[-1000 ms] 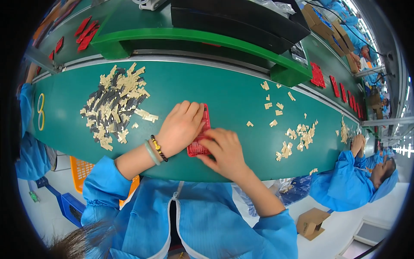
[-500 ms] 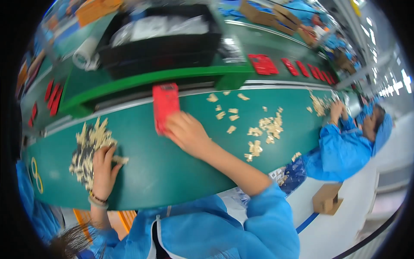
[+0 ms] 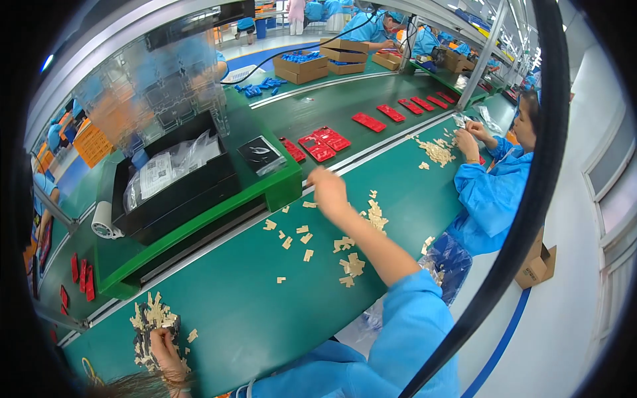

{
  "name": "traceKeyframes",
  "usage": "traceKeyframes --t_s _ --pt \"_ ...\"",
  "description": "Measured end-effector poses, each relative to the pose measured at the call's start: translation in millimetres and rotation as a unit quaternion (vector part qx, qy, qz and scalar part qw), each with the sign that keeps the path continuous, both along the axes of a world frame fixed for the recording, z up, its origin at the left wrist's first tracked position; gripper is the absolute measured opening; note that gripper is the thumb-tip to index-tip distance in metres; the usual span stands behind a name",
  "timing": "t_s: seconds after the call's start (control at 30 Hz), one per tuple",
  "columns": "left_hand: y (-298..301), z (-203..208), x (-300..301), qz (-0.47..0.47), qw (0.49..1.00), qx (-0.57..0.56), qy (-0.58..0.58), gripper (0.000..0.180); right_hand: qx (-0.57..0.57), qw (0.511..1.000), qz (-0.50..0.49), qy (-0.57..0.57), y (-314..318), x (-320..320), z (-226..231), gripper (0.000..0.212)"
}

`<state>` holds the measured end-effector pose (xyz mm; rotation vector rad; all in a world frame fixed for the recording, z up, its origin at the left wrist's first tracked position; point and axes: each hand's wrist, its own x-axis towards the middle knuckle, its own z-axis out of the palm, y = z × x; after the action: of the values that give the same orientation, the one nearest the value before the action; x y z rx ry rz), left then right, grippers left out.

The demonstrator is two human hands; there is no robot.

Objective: The person assembles small electronic components by hand, inserting them into red plastic housings on a production line.

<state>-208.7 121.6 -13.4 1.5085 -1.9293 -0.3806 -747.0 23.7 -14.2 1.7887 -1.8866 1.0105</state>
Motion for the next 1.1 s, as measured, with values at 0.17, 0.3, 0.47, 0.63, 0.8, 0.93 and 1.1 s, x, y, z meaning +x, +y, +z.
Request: traceKeyframes --t_s 0.17,0.3,0.47,0.63,0.8,0.93,1.1 --pt "-18 19 -11 -0.018 0.997 -0.019 -0.079 0.029 0.050 0.989 -0.097 0.103 -54 -81 -39 0.034" --pt "-1 15 12 -0.002 1.000 -0.010 -0.024 0.029 0.058 0.991 -0.119 0.027 -44 -28 -10 0.013" --pt "-9 33 -36 0.016 0.927 0.213 0.308 0.009 -0.161 0.984 0.068 -0.020 99 76 19 0.018" --pt "-8 28 -56 -0.110 0.848 0.276 0.438 0.015 0.041 0.899 0.433 0.050 155 201 13 0.018" --pt "-8 28 -68 -0.229 0.945 0.068 0.222 0.011 0.306 0.792 0.445 -0.284 148 233 18 0.027" --pt "-18 33 -81 -0.299 0.944 -0.032 0.133 0.015 0.361 0.567 0.440 -0.596 108 259 29 0.027" --pt "-21 28 -100 -0.207 0.911 0.081 0.347 0.042 0.303 0.543 0.380 -0.685 86 268 4 0.019"
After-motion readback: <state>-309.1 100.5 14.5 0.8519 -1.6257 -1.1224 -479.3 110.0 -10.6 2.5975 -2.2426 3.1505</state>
